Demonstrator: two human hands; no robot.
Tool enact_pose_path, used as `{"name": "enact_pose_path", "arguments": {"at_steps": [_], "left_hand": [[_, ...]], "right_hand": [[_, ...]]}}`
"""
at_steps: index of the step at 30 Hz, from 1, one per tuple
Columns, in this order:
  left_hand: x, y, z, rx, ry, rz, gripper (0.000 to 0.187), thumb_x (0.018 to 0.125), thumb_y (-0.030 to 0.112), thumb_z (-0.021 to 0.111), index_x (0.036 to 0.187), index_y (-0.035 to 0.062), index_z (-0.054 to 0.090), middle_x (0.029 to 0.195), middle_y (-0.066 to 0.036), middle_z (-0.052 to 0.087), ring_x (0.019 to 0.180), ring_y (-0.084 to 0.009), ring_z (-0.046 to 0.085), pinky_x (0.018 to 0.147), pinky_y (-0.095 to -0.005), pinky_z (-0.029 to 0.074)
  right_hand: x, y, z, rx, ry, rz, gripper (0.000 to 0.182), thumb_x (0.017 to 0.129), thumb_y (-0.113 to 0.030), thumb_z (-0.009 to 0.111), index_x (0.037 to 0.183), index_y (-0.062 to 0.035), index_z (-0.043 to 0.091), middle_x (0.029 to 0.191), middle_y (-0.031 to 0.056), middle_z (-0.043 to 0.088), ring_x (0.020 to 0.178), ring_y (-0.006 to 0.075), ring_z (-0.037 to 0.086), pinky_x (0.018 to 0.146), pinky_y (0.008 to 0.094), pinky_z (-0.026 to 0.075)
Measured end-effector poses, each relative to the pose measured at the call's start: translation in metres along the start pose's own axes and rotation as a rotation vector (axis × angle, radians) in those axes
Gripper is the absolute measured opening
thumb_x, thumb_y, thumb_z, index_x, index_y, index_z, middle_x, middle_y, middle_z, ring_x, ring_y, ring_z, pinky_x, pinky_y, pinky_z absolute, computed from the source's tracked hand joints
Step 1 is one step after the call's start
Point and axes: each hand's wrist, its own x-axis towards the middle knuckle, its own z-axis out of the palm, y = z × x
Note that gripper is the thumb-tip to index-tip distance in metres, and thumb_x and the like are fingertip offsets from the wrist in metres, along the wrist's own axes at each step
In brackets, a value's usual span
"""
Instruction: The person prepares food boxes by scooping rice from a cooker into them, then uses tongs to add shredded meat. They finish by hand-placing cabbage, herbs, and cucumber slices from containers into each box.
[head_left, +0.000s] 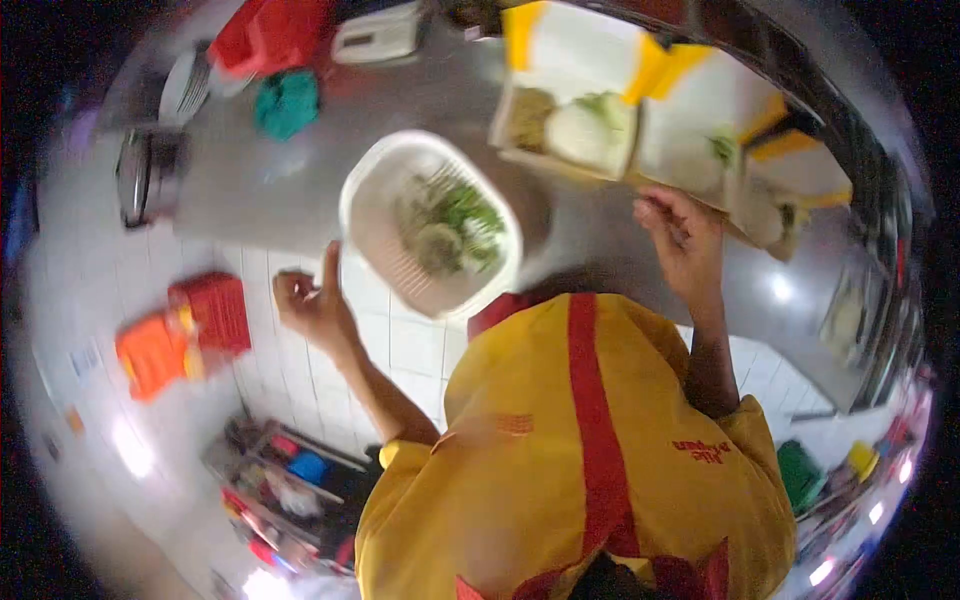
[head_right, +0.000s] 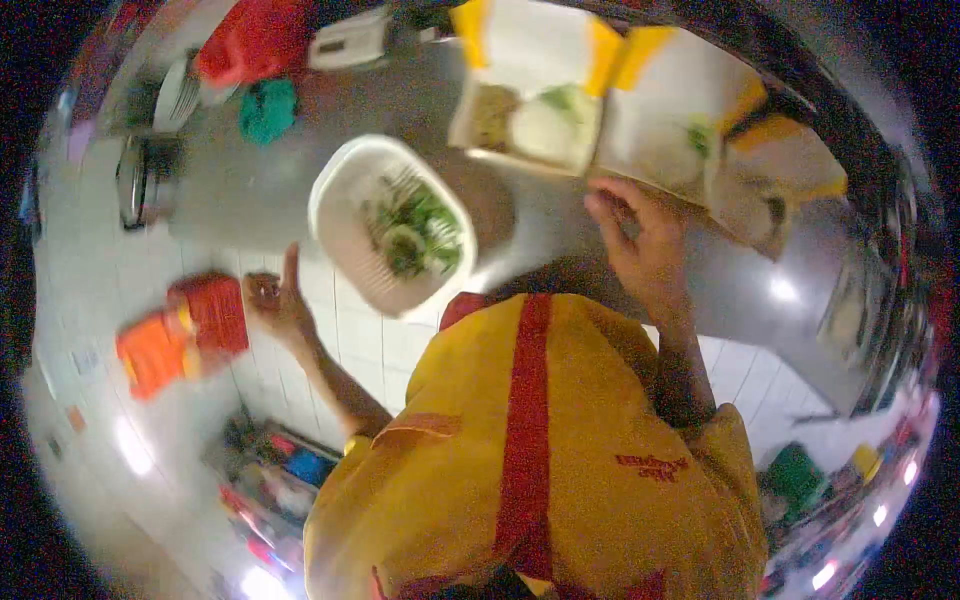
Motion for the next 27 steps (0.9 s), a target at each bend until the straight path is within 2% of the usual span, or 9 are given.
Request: {"name": "enact_pose_path", "arguments": {"at_steps": [2, 6, 8, 10, 11, 17, 20, 23, 27], "left_hand": [[-0.008, 0.005, -0.008, 0.004, 0.002, -0.078, 0.04, 0.062, 0.014, 0.085, 0.082, 0.0058, 0.051, 0.091, -0.004, 0.047, 0.08, -0.0157, 0.046, 0.064, -0.0292, 0.037], [-0.033, -0.017, -0.018, 0.016, -0.155, -0.052, 0.013, 0.08, 0.01, 0.07, 0.085, 0.004, 0.059, 0.089, -0.004, 0.06, 0.079, -0.0153, 0.054, 0.066, -0.0292, 0.041], [-0.034, -0.026, -0.024, 0.028, -0.234, -0.041, 0.007, 0.08, 0.002, 0.065, 0.085, 0.0017, 0.06, 0.085, -0.008, 0.06, 0.078, -0.0223, 0.056, 0.068, -0.0329, 0.043], [-0.039, -0.028, -0.024, -0.032, -0.261, -0.052, 0.007, 0.08, 0.001, 0.064, 0.085, 0.0003, 0.06, 0.084, -0.01, 0.06, 0.077, -0.0246, 0.056, 0.068, -0.0345, 0.044], [-0.04, -0.028, -0.025, -0.043, -0.271, -0.062, 0.006, 0.079, 0.0, 0.064, 0.084, -0.0008, 0.059, 0.083, -0.011, 0.06, 0.076, -0.0255, 0.056, 0.069, -0.0352, 0.044], [-0.037, -0.043, -0.023, -0.106, -0.266, -0.068, 0.006, 0.08, 0.0, 0.065, 0.083, -0.001, 0.06, 0.083, -0.011, 0.06, 0.076, -0.0238, 0.057, 0.068, -0.0324, 0.045], [-0.033, -0.048, -0.017, -0.156, -0.274, -0.066, 0.004, 0.08, 0.0, 0.064, 0.083, -0.0014, 0.061, 0.084, -0.011, 0.061, 0.077, -0.0211, 0.058, 0.07, -0.0296, 0.046], [-0.029, -0.049, -0.011, -0.195, -0.281, -0.062, 0.009, 0.076, 0.0, 0.067, 0.083, -0.0002, 0.06, 0.083, -0.012, 0.059, 0.076, -0.0271, 0.057, 0.067, -0.0353, 0.046], [-0.022, -0.047, -0.005, -0.236, -0.313, -0.042, 0.009, 0.076, 0.001, 0.067, 0.082, 0.0003, 0.061, 0.083, -0.012, 0.06, 0.075, -0.0272, 0.057, 0.067, -0.0352, 0.046]], "right_hand": [[0.004, -0.028, 0.037, 0.019, -0.112, -0.081, 0.016, 0.084, -0.011, 0.064, 0.098, -0.0032, 0.065, 0.093, 0.0106, 0.067, 0.085, 0.0156, 0.064, 0.077, 0.0283, 0.049], [0.016, -0.059, 0.091, -0.053, -0.428, -0.335, 0.014, 0.084, -0.006, 0.06, 0.096, -0.0017, 0.063, 0.093, 0.0159, 0.065, 0.085, 0.0276, 0.064, 0.077, 0.0326, 0.05], [0.024, -0.067, 0.126, -0.102, -0.551, -0.381, 0.012, 0.084, -0.004, 0.056, 0.093, 0.0004, 0.062, 0.091, 0.0184, 0.065, 0.085, 0.0322, 0.064, 0.076, 0.0349, 0.05], [0.033, -0.055, 0.155, -0.508, -0.544, -0.571, 0.01, 0.081, 0.001, 0.051, 0.086, 0.0047, 0.06, 0.086, 0.0198, 0.06, 0.08, 0.0354, 0.06, 0.067, 0.0373, 0.049], [0.038, -0.056, 0.165, -0.508, -0.578, -0.567, 0.013, 0.079, 0.003, 0.047, 0.081, 0.0057, 0.059, 0.084, 0.0224, 0.06, 0.082, 0.0398, 0.059, 0.067, 0.043, 0.048], [0.035, -0.059, 0.203, -0.841, -0.657, -0.301, 0.012, 0.075, 0.002, 0.051, 0.078, 0.0047, 0.062, 0.076, 0.0237, 0.062, 0.074, 0.0399, 0.062, 0.063, 0.0456, 0.05], [0.023, -0.049, 0.208, -0.929, -0.684, -0.309, 0.011, 0.073, 0.0, 0.054, 0.078, 0.0049, 0.063, 0.076, 0.0247, 0.062, 0.074, 0.0391, 0.063, 0.064, 0.0449, 0.051], [0.022, -0.047, 0.217, -1.056, -0.693, -0.306, 0.013, 0.072, 0.001, 0.055, 0.081, 0.0046, 0.064, 0.075, 0.0248, 0.062, 0.075, 0.0383, 0.064, 0.066, 0.046, 0.05], [0.026, -0.035, 0.198, -0.962, -0.685, -0.308, 0.011, 0.073, 0.0, 0.058, 0.08, 0.0055, 0.064, 0.073, 0.0238, 0.062, 0.07, 0.0353, 0.064, 0.062, 0.0438, 0.05]]}}
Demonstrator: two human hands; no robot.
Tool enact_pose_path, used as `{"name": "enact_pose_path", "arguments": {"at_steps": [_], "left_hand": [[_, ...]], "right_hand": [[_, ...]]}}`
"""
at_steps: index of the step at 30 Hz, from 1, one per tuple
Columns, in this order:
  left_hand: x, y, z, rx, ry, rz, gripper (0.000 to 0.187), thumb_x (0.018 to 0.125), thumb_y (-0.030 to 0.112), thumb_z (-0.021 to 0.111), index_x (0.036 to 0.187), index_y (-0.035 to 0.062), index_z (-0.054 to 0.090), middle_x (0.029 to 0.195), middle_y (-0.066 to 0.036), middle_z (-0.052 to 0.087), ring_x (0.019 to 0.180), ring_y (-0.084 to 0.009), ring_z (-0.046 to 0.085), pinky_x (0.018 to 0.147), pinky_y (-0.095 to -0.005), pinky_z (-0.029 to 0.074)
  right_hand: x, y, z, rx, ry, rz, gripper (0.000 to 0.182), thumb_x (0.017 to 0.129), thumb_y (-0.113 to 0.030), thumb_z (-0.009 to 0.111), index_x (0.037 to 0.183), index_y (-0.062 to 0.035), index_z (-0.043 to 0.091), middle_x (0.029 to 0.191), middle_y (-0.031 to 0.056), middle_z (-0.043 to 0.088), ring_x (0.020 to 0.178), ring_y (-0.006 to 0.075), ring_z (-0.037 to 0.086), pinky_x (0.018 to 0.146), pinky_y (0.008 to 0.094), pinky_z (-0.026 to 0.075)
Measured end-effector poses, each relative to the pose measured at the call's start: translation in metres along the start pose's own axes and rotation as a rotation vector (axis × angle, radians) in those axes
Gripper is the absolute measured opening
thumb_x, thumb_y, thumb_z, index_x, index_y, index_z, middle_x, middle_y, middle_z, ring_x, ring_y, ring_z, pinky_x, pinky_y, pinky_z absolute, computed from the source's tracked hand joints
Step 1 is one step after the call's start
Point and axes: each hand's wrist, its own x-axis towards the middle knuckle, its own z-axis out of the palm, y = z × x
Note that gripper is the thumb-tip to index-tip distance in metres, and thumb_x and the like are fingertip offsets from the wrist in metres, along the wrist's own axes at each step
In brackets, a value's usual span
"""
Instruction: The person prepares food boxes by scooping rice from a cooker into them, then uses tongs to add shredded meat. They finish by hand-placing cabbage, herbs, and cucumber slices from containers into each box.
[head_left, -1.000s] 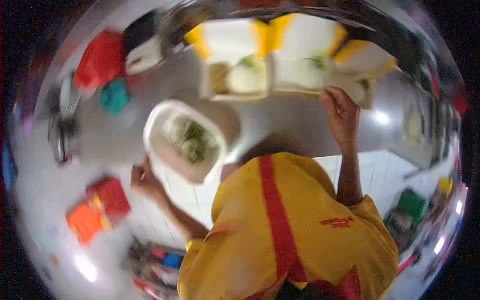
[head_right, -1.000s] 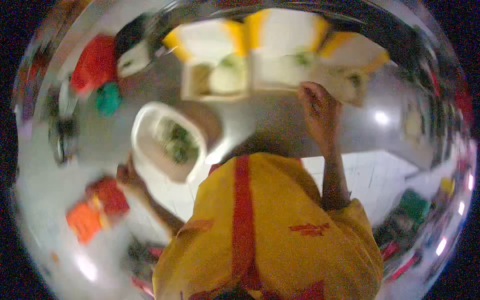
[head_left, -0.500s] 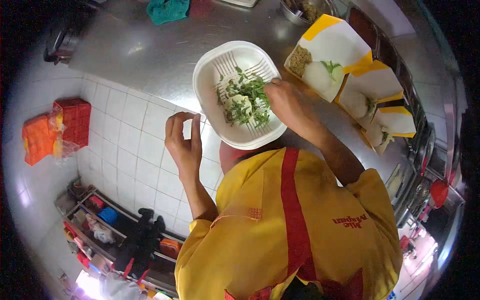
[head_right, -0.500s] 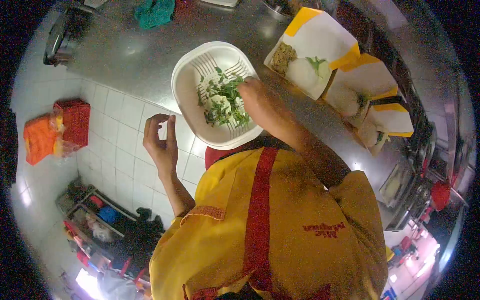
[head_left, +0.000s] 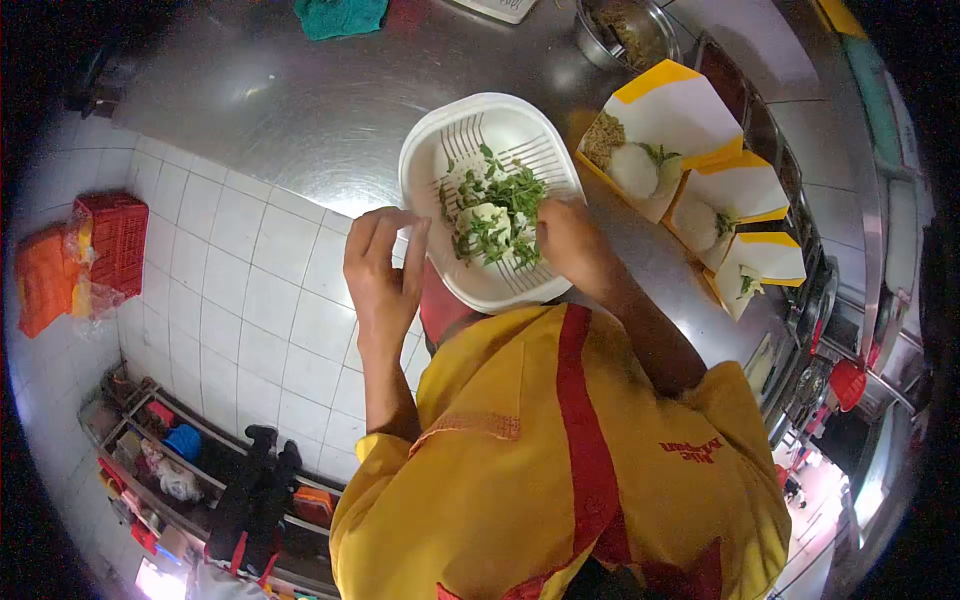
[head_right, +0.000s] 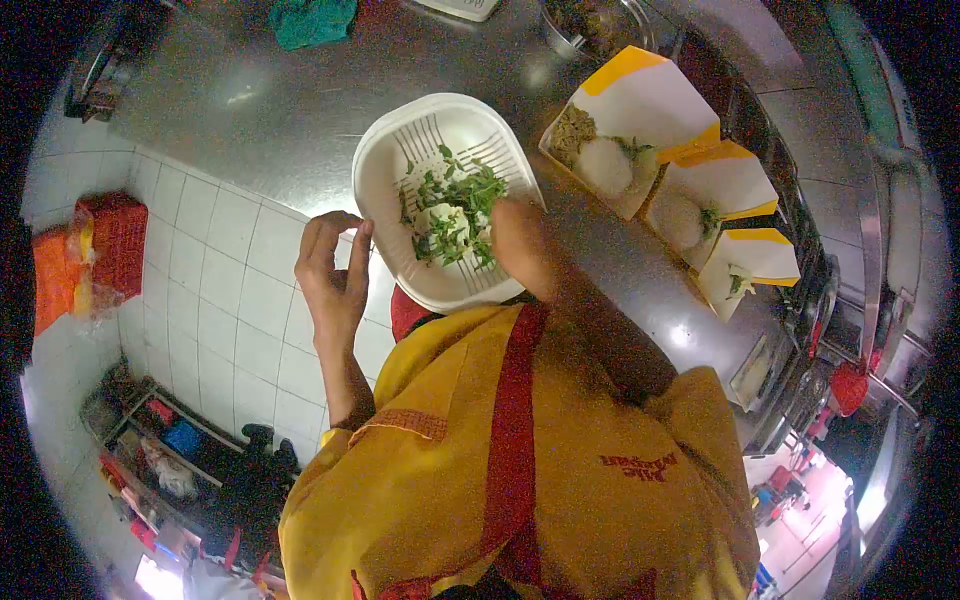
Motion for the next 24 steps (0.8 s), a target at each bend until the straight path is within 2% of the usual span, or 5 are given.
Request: {"name": "enact_pose_path", "arguments": {"at_steps": [3, 5, 11, 19, 24], "left_hand": [[0.004, 0.002, 0.004, -0.026, -0.049, 0.048, 0.008, 0.077, 0.001, 0.066, 0.083, 0.0003, 0.061, 0.084, -0.012, 0.06, 0.076, -0.027, 0.057, 0.067, -0.0349, 0.046], [0.007, 0.004, 0.01, -0.066, -0.096, 0.068, 0.007, 0.078, 0.0, 0.065, 0.084, 0.0002, 0.062, 0.084, -0.013, 0.061, 0.077, -0.0266, 0.058, 0.068, -0.0343, 0.047], [0.008, 0.026, 0.041, -0.47, -0.356, -0.235, 0.019, 0.089, 0.013, 0.057, 0.101, -0.002, 0.061, 0.097, -0.01, 0.063, 0.087, -0.0159, 0.059, 0.078, -0.0276, 0.045], [-0.005, 0.035, 0.065, -0.797, -0.95, -0.451, 0.031, 0.088, 0.0, 0.055, 0.118, -0.001, 0.051, 0.1, -0.008, 0.063, 0.085, -0.0124, 0.058, 0.081, -0.0262, 0.044], [0.003, 0.042, 0.068, -0.785, -0.85, -0.443, 0.026, 0.089, -0.003, 0.051, 0.115, -0.0016, 0.052, 0.087, -0.008, 0.064, 0.078, -0.012, 0.059, 0.075, -0.0245, 0.046]], "right_hand": [[-0.025, 0.005, -0.033, 0.482, 0.175, -0.119, 0.01, 0.079, -0.004, 0.059, 0.08, 0.0052, 0.063, 0.068, 0.0168, 0.062, 0.055, 0.0228, 0.06, 0.05, 0.0337, 0.048], [-0.035, 0.001, -0.069, 0.94, -0.156, 0.086, 0.013, 0.085, -0.008, 0.059, 0.083, 0.0039, 0.062, 0.065, 0.0087, 0.06, 0.044, 0.0098, 0.049, 0.04, 0.0235, 0.038], [-0.051, 0.014, -0.085, 1.377, -0.342, 0.161, 0.016, 0.087, -0.016, 0.059, 0.089, -0.0005, 0.063, 0.067, 0.0029, 0.06, 0.045, 0.0042, 0.045, 0.041, 0.0207, 0.035], [-0.066, 0.027, -0.068, 1.246, -0.121, -0.106, 0.014, 0.089, -0.01, 0.057, 0.095, 0.0023, 0.06, 0.068, 0.005, 0.06, 0.047, 0.0051, 0.048, 0.042, 0.0204, 0.036], [-0.072, 0.046, -0.069, 1.234, -0.066, 0.012, 0.014, 0.089, -0.01, 0.057, 0.095, 0.0018, 0.06, 0.069, 0.0041, 0.06, 0.047, 0.005, 0.048, 0.042, 0.0201, 0.036]]}}
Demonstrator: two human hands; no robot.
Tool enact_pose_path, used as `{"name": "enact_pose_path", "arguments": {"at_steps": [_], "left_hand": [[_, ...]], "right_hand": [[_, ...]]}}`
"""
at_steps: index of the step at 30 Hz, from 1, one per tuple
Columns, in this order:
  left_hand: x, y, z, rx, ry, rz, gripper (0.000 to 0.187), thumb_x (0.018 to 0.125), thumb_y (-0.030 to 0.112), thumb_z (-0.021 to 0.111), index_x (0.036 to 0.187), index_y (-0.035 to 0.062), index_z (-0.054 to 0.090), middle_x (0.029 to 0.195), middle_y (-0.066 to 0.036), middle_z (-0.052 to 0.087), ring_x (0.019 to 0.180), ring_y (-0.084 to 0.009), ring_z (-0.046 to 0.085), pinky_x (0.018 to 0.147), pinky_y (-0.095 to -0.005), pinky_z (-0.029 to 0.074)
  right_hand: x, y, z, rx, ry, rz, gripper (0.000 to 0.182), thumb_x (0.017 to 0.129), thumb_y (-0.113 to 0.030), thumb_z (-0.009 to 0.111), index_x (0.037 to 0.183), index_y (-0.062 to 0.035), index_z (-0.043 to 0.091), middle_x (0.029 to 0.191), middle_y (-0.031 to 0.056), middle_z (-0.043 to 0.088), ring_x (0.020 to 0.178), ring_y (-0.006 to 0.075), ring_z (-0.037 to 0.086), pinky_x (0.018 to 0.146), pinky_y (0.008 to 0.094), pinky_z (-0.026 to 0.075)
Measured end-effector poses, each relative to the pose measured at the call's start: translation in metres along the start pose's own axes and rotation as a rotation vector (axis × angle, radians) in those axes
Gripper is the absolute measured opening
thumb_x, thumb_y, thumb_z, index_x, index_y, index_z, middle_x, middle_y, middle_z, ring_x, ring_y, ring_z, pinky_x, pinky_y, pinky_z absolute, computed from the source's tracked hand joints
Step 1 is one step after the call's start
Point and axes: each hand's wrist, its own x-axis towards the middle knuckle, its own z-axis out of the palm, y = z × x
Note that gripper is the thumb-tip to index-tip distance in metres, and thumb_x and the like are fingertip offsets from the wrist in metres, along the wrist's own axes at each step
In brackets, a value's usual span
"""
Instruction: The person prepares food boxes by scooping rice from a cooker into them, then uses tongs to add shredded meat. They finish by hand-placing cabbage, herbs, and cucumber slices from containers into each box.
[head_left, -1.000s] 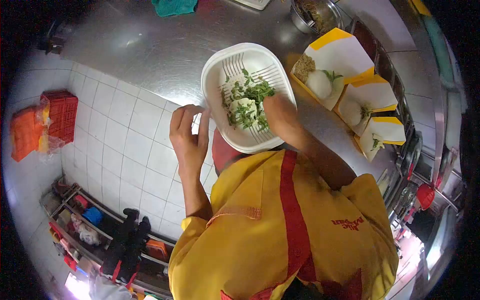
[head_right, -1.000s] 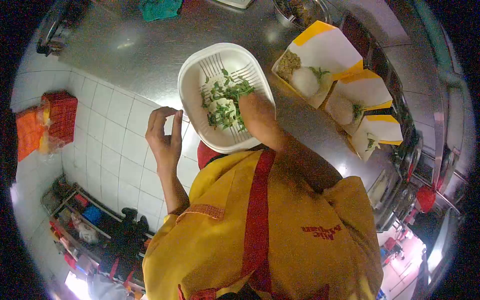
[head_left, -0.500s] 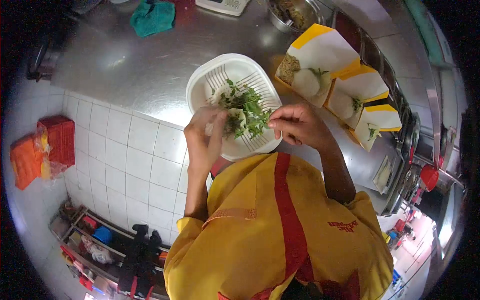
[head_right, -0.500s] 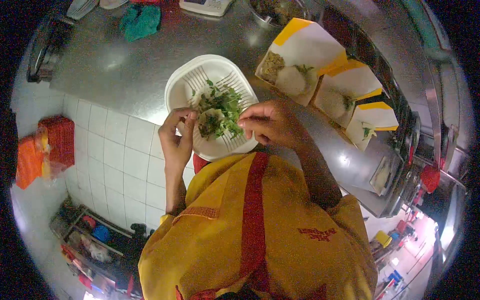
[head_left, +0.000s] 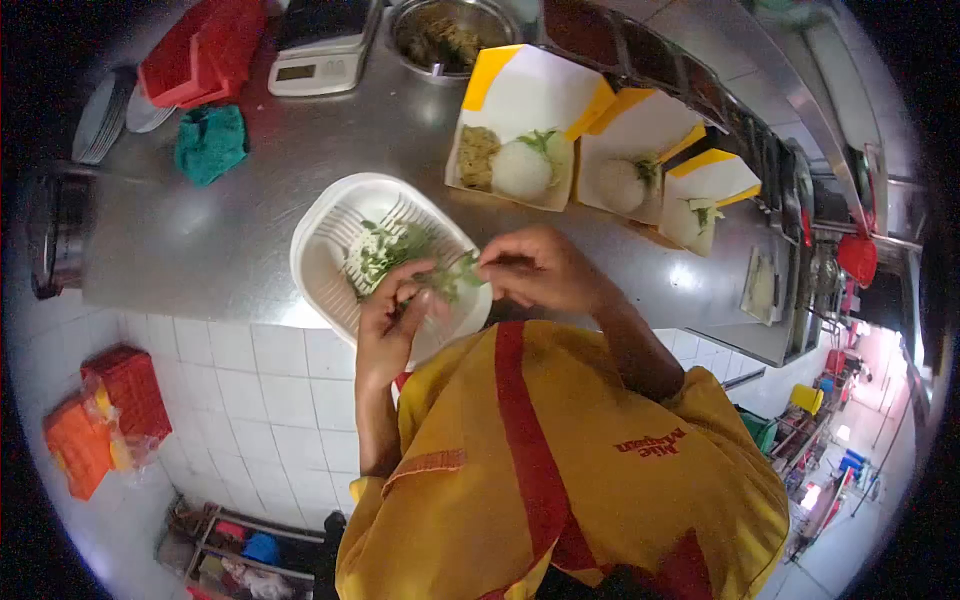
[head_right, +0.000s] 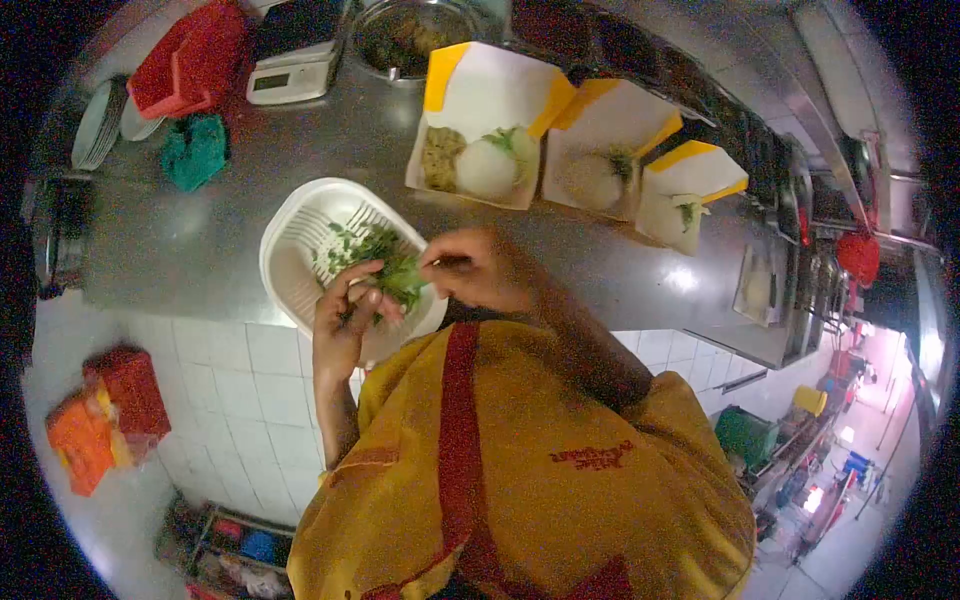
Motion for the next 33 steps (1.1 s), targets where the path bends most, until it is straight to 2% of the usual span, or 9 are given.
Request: {"name": "enact_pose_path", "arguments": {"at_steps": [6, 8, 15, 17, 20, 24, 26, 29, 33], "left_hand": [[0.007, -0.001, 0.0, -0.129, 0.064, -0.011, 0.02, 0.091, -0.001, 0.048, 0.11, -0.0043, 0.051, 0.088, -0.012, 0.062, 0.079, -0.0173, 0.061, 0.076, -0.0282, 0.048], [0.006, 0.005, 0.0, -0.199, 0.116, -0.013, 0.022, 0.095, 0.01, 0.045, 0.112, -0.0015, 0.051, 0.093, -0.014, 0.061, 0.081, -0.0226, 0.063, 0.075, -0.0325, 0.05], [0.007, 0.005, -0.019, -0.597, 0.272, -0.043, 0.036, 0.096, 0.028, 0.041, 0.117, -0.0009, 0.049, 0.097, -0.015, 0.06, 0.087, -0.0296, 0.061, 0.079, -0.0362, 0.049], [0.002, 0.002, -0.019, -0.558, 0.236, -0.012, 0.035, 0.097, 0.028, 0.041, 0.115, 0.0004, 0.052, 0.098, -0.014, 0.06, 0.088, -0.0267, 0.061, 0.08, -0.0344, 0.048], [-0.002, 0.0, -0.012, 0.16, 0.26, -0.041, 0.04, 0.097, 0.033, 0.042, 0.116, 0.0005, 0.055, 0.107, -0.011, 0.059, 0.095, -0.0183, 0.057, 0.087, -0.0297, 0.043], [0.001, 0.008, 0.001, 0.325, 0.313, 0.207, 0.04, 0.097, 0.033, 0.043, 0.118, 0.0005, 0.054, 0.105, -0.008, 0.06, 0.096, -0.0144, 0.055, 0.087, -0.0279, 0.042], [-0.002, 0.017, 0.006, -0.071, 0.1, 0.07, 0.031, 0.094, 0.025, 0.051, 0.115, 0.0017, 0.055, 0.103, -0.006, 0.061, 0.096, -0.0113, 0.055, 0.085, -0.0264, 0.042], [-0.001, 0.017, 0.009, -0.067, -0.017, 0.055, 0.022, 0.09, 0.015, 0.058, 0.108, 0.0023, 0.058, 0.102, -0.005, 0.061, 0.094, -0.0105, 0.055, 0.082, -0.0251, 0.043], [0.002, 0.013, 0.012, -0.153, 0.139, -0.054, 0.013, 0.085, 0.008, 0.064, 0.095, 0.0008, 0.061, 0.087, -0.001, 0.061, 0.08, -0.009, 0.053, 0.074, -0.0226, 0.043]], "right_hand": [[0.001, -0.006, -0.005, 0.08, 0.052, 0.098, 0.012, 0.089, -0.01, 0.055, 0.092, 0.0009, 0.06, 0.068, 0.0045, 0.059, 0.045, 0.0052, 0.046, 0.04, 0.0203, 0.034], [0.003, -0.012, 0.0, 0.13, 0.154, 0.134, 0.016, 0.09, -0.014, 0.055, 0.088, 0.0016, 0.059, 0.064, 0.0045, 0.059, 0.044, 0.0045, 0.046, 0.04, 0.0206, 0.035], [0.01, -0.013, 0.008, 0.185, -0.022, 0.097, 0.014, 0.091, -0.012, 0.054, 0.094, 0.0016, 0.057, 0.067, 0.0065, 0.059, 0.044, 0.0045, 0.044, 0.039, 0.0199, 0.034], [0.012, -0.014, 0.01, 0.356, -0.093, 0.098, 0.013, 0.091, -0.011, 0.052, 0.093, 0.0009, 0.056, 0.067, 0.0071, 0.059, 0.043, 0.005, 0.043, 0.038, 0.0201, 0.032], [0.011, -0.021, 0.01, 0.434, -0.094, 0.143, 0.012, 0.092, -0.012, 0.052, 0.094, -0.0009, 0.057, 0.065, 0.0065, 0.059, 0.042, 0.0047, 0.041, 0.037, 0.02, 0.03], [0.012, -0.021, 0.01, 0.451, -0.139, 0.142, 0.011, 0.091, -0.012, 0.052, 0.095, -0.0018, 0.057, 0.064, 0.0061, 0.058, 0.042, 0.0047, 0.041, 0.037, 0.02, 0.028], [0.011, -0.023, 0.011, 0.454, -0.139, 0.145, 0.012, 0.091, -0.012, 0.053, 0.094, -0.0015, 0.058, 0.064, 0.006, 0.058, 0.041, 0.0046, 0.041, 0.037, 0.0198, 0.028], [0.011, -0.024, 0.011, 0.413, -0.131, 0.127, 0.012, 0.09, -0.011, 0.054, 0.092, -0.0006, 0.059, 0.064, 0.0055, 0.058, 0.042, 0.0045, 0.041, 0.037, 0.0195, 0.028], [0.01, -0.018, 0.01, 0.286, 0.075, 0.057, 0.011, 0.088, -0.009, 0.056, 0.088, 0.0011, 0.061, 0.064, 0.0049, 0.057, 0.044, 0.0044, 0.043, 0.038, 0.0193, 0.03]]}}
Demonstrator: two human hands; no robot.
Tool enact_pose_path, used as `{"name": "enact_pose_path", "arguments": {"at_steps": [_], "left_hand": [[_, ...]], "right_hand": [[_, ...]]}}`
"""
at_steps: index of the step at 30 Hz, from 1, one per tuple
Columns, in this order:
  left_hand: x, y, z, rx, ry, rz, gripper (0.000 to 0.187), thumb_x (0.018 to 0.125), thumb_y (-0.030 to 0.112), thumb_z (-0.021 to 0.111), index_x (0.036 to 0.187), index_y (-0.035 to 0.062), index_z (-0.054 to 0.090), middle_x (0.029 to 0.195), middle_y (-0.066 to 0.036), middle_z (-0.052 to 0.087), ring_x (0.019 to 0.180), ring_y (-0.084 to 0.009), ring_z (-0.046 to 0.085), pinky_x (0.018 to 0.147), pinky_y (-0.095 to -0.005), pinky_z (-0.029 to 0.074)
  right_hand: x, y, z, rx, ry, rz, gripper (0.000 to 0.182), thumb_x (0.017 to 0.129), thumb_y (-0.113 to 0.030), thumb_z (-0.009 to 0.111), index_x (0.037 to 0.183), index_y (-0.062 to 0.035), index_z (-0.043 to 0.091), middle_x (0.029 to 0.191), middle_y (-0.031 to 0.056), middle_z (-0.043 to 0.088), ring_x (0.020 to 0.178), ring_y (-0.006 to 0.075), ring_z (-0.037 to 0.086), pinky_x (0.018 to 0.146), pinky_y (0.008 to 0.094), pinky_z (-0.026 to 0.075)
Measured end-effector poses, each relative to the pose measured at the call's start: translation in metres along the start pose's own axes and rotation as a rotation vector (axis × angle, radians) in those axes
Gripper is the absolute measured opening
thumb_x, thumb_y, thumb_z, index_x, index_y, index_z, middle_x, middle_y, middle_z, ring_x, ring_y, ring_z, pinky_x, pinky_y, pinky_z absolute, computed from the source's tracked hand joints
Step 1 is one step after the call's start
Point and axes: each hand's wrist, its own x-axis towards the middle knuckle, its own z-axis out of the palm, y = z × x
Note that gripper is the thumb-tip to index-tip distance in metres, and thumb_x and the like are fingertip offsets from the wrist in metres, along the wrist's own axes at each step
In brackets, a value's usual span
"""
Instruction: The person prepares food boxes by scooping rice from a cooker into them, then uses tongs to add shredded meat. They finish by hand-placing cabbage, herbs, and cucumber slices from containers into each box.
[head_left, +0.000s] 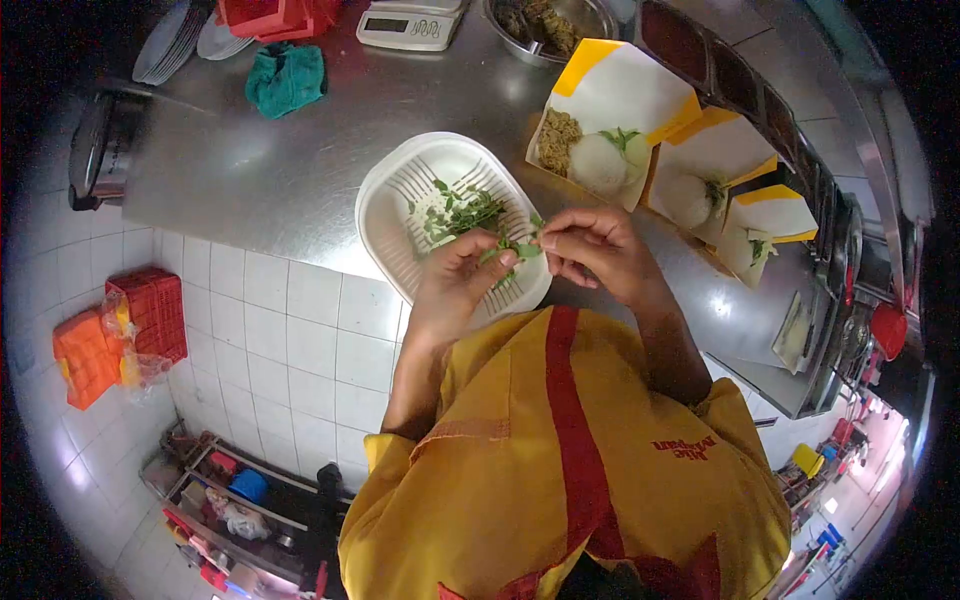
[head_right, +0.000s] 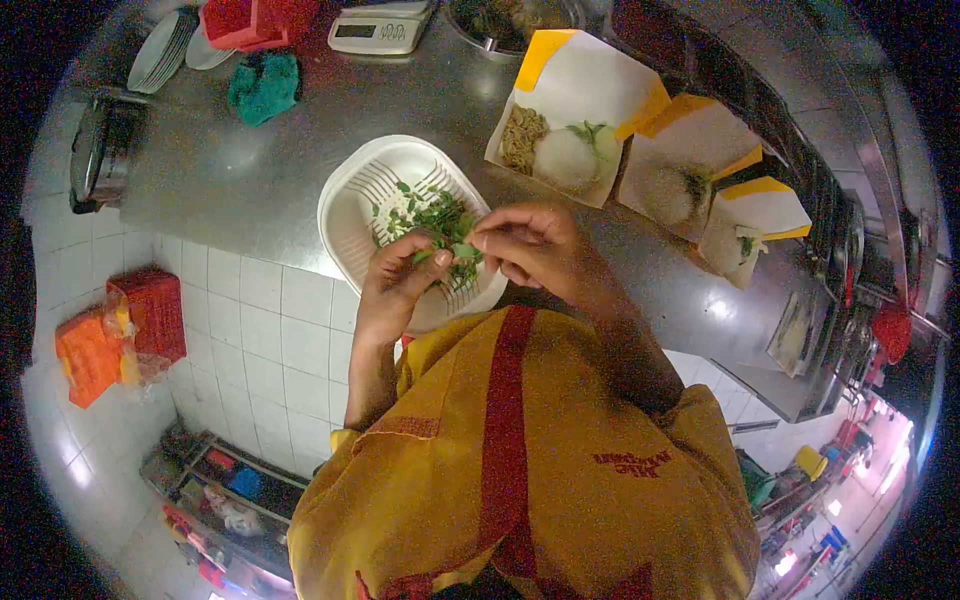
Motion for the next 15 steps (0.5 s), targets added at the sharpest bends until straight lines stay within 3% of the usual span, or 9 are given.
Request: {"name": "enact_pose_path", "arguments": {"at_steps": [1, 3, 4, 7, 10, 11, 13, 14, 15], "left_hand": [[0.002, -0.002, 0.001, 0.005, -0.009, -0.001, 0.013, 0.085, 0.008, 0.064, 0.095, 0.0008, 0.061, 0.087, -0.001, 0.061, 0.08, -0.009, 0.053, 0.074, -0.0226, 0.043], [0.011, -0.006, 0.005, 0.204, 0.085, 0.239, 0.008, 0.084, 0.008, 0.065, 0.087, 0.001, 0.063, 0.08, -0.001, 0.06, 0.074, -0.0077, 0.052, 0.067, -0.0222, 0.042], [0.016, -0.004, 0.01, 0.205, 0.058, 0.242, 0.008, 0.084, 0.008, 0.065, 0.087, 0.001, 0.063, 0.08, -0.001, 0.06, 0.074, -0.0077, 0.052, 0.067, -0.0222, 0.042], [0.039, 0.002, 0.03, 0.381, -0.064, 0.179, 0.006, 0.083, 0.007, 0.065, 0.085, 0.0012, 0.066, 0.069, 0.002, 0.058, 0.062, -0.006, 0.049, 0.056, -0.0224, 0.04], [0.072, 0.006, 0.071, 0.569, -0.19, 0.171, 0.006, 0.083, 0.006, 0.065, 0.087, 0.0023, 0.067, 0.07, 0.003, 0.058, 0.06, -0.0058, 0.049, 0.055, -0.0221, 0.039], [0.088, -0.004, 0.084, 0.507, -0.216, 0.299, 0.009, 0.082, 0.011, 0.068, 0.084, 0.0024, 0.067, 0.067, 0.001, 0.057, 0.056, -0.0058, 0.045, 0.053, -0.0224, 0.038], [0.123, -0.002, 0.106, 0.824, -0.28, 0.239, 0.019, 0.082, 0.021, 0.067, 0.09, 0.0036, 0.065, 0.077, -0.007, 0.062, 0.065, -0.0126, 0.055, 0.06, -0.0277, 0.043], [0.146, -0.015, 0.109, 0.835, -0.287, 0.236, 0.019, 0.082, 0.021, 0.067, 0.09, 0.0036, 0.065, 0.077, -0.007, 0.062, 0.065, -0.0126, 0.055, 0.06, -0.0277, 0.043], [0.171, -0.04, 0.107, 1.071, -0.08, 0.581, 0.025, 0.082, 0.024, 0.066, 0.095, 0.004, 0.064, 0.086, -0.011, 0.062, 0.075, -0.0192, 0.057, 0.067, -0.0323, 0.045]], "right_hand": [[0.0, 0.003, -0.002, 0.004, 0.009, -0.005, 0.011, 0.088, -0.009, 0.056, 0.088, 0.0011, 0.061, 0.064, 0.0049, 0.057, 0.044, 0.0044, 0.043, 0.038, 0.0193, 0.03], [-0.002, 0.008, -0.011, 0.067, 0.158, -0.084, 0.013, 0.086, -0.013, 0.061, 0.089, -0.0001, 0.062, 0.065, 0.0034, 0.058, 0.045, 0.0037, 0.044, 0.038, 0.0187, 0.03], [-0.006, 0.008, -0.016, 0.068, 0.184, -0.094, 0.013, 0.086, -0.013, 0.061, 0.089, -0.0001, 0.062, 0.065, 0.0034, 0.058, 0.045, 0.0037, 0.044, 0.038, 0.0187, 0.03], [-0.024, 0.008, -0.036, -0.019, 0.541, -0.128, 0.012, 0.086, -0.012, 0.059, 0.085, -0.0001, 0.06, 0.062, 0.0038, 0.056, 0.043, 0.005, 0.042, 0.037, 0.0199, 0.03], [-0.048, 0.021, -0.065, -0.002, 0.745, -0.115, 0.012, 0.086, -0.013, 0.06, 0.084, -0.0014, 0.061, 0.06, 0.0021, 0.054, 0.041, 0.0051, 0.041, 0.036, 0.0201, 0.029], [-0.056, 0.028, -0.073, 0.009, 0.755, -0.12, 0.012, 0.086, -0.013, 0.06, 0.084, -0.0014, 0.061, 0.06, 0.0021, 0.054, 0.041, 0.0051, 0.041, 0.036, 0.0201, 0.029], [-0.069, 0.041, -0.085, 0.022, 0.879, -0.165, 0.012, 0.086, -0.014, 0.06, 0.083, -0.0024, 0.06, 0.059, 0.0006, 0.052, 0.041, 0.0048, 0.039, 0.036, 0.0201, 0.027], [-0.074, 0.044, -0.089, 0.034, 0.883, -0.166, 0.012, 0.086, -0.014, 0.06, 0.083, -0.0024, 0.06, 0.059, 0.0006, 0.052, 0.041, 0.0048, 0.039, 0.036, 0.0201, 0.027], [-0.08, 0.047, -0.092, 0.043, 0.874, -0.167, 0.013, 0.085, -0.015, 0.06, 0.082, -0.0022, 0.06, 0.058, 0.0003, 0.051, 0.041, 0.0048, 0.039, 0.036, 0.0202, 0.027]]}}
